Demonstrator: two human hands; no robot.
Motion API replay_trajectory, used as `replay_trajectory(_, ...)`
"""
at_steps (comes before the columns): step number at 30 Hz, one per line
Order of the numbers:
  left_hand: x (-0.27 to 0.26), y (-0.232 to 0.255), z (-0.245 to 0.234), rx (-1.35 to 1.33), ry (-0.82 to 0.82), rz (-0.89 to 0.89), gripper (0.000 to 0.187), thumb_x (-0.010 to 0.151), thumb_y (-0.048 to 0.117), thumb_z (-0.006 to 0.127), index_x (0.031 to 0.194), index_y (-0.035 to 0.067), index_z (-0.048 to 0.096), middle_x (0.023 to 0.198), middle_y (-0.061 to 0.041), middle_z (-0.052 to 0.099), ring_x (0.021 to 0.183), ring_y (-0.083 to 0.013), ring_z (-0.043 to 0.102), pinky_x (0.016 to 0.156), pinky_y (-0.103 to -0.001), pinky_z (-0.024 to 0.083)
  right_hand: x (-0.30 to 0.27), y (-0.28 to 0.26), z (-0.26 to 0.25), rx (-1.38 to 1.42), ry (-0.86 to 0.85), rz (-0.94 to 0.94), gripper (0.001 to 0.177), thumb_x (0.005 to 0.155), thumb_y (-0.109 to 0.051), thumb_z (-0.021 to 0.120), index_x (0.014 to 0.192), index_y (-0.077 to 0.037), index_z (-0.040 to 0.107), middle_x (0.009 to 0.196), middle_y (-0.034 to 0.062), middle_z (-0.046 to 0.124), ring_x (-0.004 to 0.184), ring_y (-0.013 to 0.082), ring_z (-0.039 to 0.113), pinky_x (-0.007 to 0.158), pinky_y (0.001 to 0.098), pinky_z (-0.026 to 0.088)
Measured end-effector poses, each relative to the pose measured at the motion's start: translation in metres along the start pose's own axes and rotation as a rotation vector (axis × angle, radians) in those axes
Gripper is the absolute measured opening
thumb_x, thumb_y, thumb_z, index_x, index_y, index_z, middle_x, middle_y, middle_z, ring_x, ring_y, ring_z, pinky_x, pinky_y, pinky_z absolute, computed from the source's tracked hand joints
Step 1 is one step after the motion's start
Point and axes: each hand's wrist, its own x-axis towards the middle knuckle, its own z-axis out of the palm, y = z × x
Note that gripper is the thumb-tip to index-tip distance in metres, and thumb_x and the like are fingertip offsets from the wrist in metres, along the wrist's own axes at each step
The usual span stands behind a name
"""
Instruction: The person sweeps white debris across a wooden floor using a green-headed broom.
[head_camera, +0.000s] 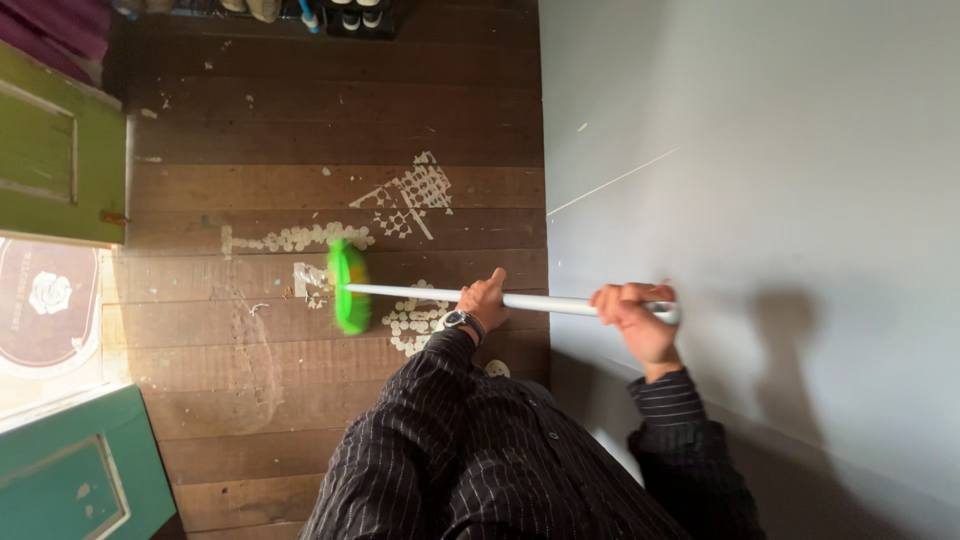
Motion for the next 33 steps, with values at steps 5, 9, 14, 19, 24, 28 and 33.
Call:
replay_trajectory(5, -0.01, 0.078, -0.002, 0.202, 0.278, 0.319, 0.052, 0.087, 0.017, 0.062, 0.133, -0.001, 0.046, 0.093, -0.017, 0.071, 0.079, -0.0325, 0.072, 0.074, -0.053, 0.057, -0.018, -0.075, -0.041, 0.063, 0.028, -0.052, 0.02, 0.091, -0.01, 0.046, 0.072, -0.01, 0.041, 0.058, 0.004, 0.038, 0.057, 0.0192, 0.038, 0.07, 0.0406, 0.039)
replay_trajectory(9, -0.018, 0.172, -0.034, -0.298, -0.098, 0.301, 0.045, 0.082, 0.002, 0.058, 0.125, 0.003, 0.048, 0.081, -0.022, 0.072, 0.08, -0.0408, 0.072, 0.076, -0.05, 0.057, -0.033, -0.165, 0.002, -0.454, 0.038, -0.161, 0.022, 0.079, -0.01, 0.051, 0.058, -0.01, 0.044, 0.051, 0.0047, 0.049, 0.048, 0.0166, 0.051, 0.068, 0.037, 0.052)
replay_trajectory(14, 0.0, 0.177, -0.038, -0.464, -0.018, 0.457, 0.039, 0.075, 0.001, 0.068, 0.111, 0.007, 0.053, 0.086, -0.02, 0.073, 0.086, -0.0415, 0.072, 0.076, -0.049, 0.057, 0.012, -0.148, 0.068, -0.691, -0.162, -0.275, 0.015, 0.079, -0.001, 0.065, 0.069, 0.001, 0.054, 0.066, 0.0074, 0.065, 0.054, 0.0176, 0.062, 0.059, 0.0309, 0.05)
replay_trajectory(19, 0.018, 0.116, -0.002, -0.389, 0.021, 0.321, 0.035, 0.08, 0.001, 0.067, 0.112, 0.01, 0.055, 0.09, -0.02, 0.073, 0.09, -0.0411, 0.072, 0.078, -0.049, 0.057, 0.015, -0.115, 0.058, -0.547, -0.117, -0.11, 0.027, 0.078, 0.003, 0.064, 0.057, -0.007, 0.05, 0.053, 0.004, 0.056, 0.047, 0.018, 0.058, 0.053, 0.0338, 0.051)
replay_trajectory(24, 0.017, 0.052, 0.015, -0.344, 0.1, 0.275, 0.033, 0.086, 0.006, 0.065, 0.116, 0.008, 0.051, 0.09, -0.021, 0.072, 0.087, -0.0416, 0.072, 0.077, -0.05, 0.058, 0.009, -0.063, 0.028, -0.075, -0.046, -0.17, 0.03, 0.086, 0.0, 0.061, 0.061, -0.006, 0.045, 0.054, 0.0036, 0.046, 0.05, 0.0195, 0.05, 0.059, 0.0382, 0.047)
replay_trajectory(28, 0.009, 0.008, 0.003, -0.227, 0.031, 0.085, 0.035, 0.082, 0.01, 0.071, 0.108, 0.008, 0.048, 0.087, -0.023, 0.071, 0.087, -0.0451, 0.07, 0.08, -0.052, 0.057, 0.01, -0.011, 0.019, -0.042, -0.033, -0.058, 0.035, 0.086, -0.003, 0.057, 0.057, -0.01, 0.038, 0.051, 0.0043, 0.044, 0.049, 0.0191, 0.046, 0.062, 0.039, 0.049)
replay_trajectory(33, 0.009, 0.004, -0.014, -0.119, 0.031, 0.062, 0.035, 0.08, 0.013, 0.072, 0.103, 0.009, 0.047, 0.085, -0.021, 0.072, 0.086, -0.0438, 0.071, 0.083, -0.053, 0.055, 0.011, 0.0, 0.0, -0.02, 0.043, 0.014, 0.031, 0.088, -0.007, 0.054, 0.06, -0.012, 0.042, 0.056, 0.0065, 0.048, 0.056, 0.0205, 0.051, 0.079, 0.0446, 0.054)
